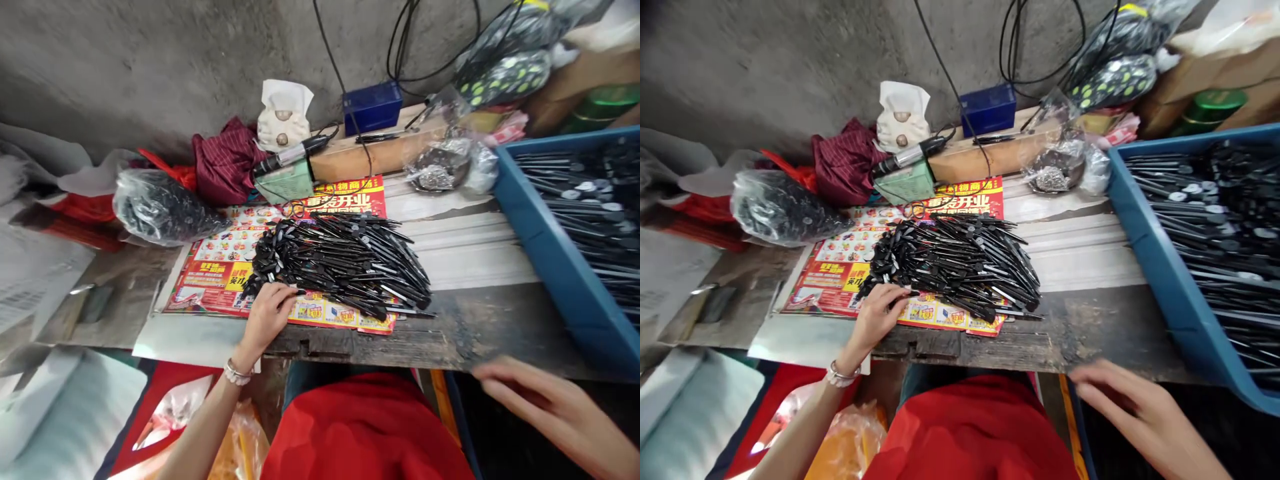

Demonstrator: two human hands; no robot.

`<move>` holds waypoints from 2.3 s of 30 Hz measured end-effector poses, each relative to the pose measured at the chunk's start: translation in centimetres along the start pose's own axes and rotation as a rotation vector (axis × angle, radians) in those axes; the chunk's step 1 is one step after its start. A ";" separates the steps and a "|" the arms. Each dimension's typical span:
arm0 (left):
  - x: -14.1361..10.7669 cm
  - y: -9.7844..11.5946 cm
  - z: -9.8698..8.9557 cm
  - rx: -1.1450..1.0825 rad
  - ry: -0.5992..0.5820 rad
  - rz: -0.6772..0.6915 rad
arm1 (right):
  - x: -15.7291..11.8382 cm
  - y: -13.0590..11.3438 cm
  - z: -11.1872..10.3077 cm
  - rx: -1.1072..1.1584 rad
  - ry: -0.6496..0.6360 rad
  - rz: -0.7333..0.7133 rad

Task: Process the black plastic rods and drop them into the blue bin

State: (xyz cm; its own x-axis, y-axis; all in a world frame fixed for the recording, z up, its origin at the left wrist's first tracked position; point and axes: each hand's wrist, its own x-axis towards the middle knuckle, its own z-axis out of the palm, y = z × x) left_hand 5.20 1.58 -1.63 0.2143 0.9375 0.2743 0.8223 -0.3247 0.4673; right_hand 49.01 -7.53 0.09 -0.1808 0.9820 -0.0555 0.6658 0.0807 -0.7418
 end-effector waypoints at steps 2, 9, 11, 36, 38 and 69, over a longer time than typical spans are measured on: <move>0.4 0.1 0.9 0.059 -0.012 0.045 | 3.8 -2.5 1.1 -0.056 0.069 -0.102; 1.1 0.6 1.5 0.139 -0.089 0.119 | 10.0 -8.7 9.3 -0.438 0.081 -0.362; 0.9 0.7 1.4 0.121 -0.089 0.117 | 10.4 -9.2 10.7 -0.506 0.079 -0.361; 3.6 9.6 0.5 -0.742 -0.481 -0.122 | 5.8 -8.3 9.6 0.545 -0.333 0.256; 3.8 9.8 0.7 -0.701 -0.519 -0.084 | 6.1 -8.5 9.3 0.444 -0.282 0.205; 7.1 4.3 4.1 -0.631 -0.254 0.069 | 15.6 -9.5 9.0 0.278 -0.180 0.052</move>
State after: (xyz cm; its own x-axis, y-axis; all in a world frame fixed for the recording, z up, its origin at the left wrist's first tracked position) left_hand 12.40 7.32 -1.16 0.4354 0.8874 0.1511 0.3545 -0.3233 0.8774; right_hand 33.35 5.50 0.26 -0.2936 0.9354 -0.1968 0.4589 -0.0427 -0.8875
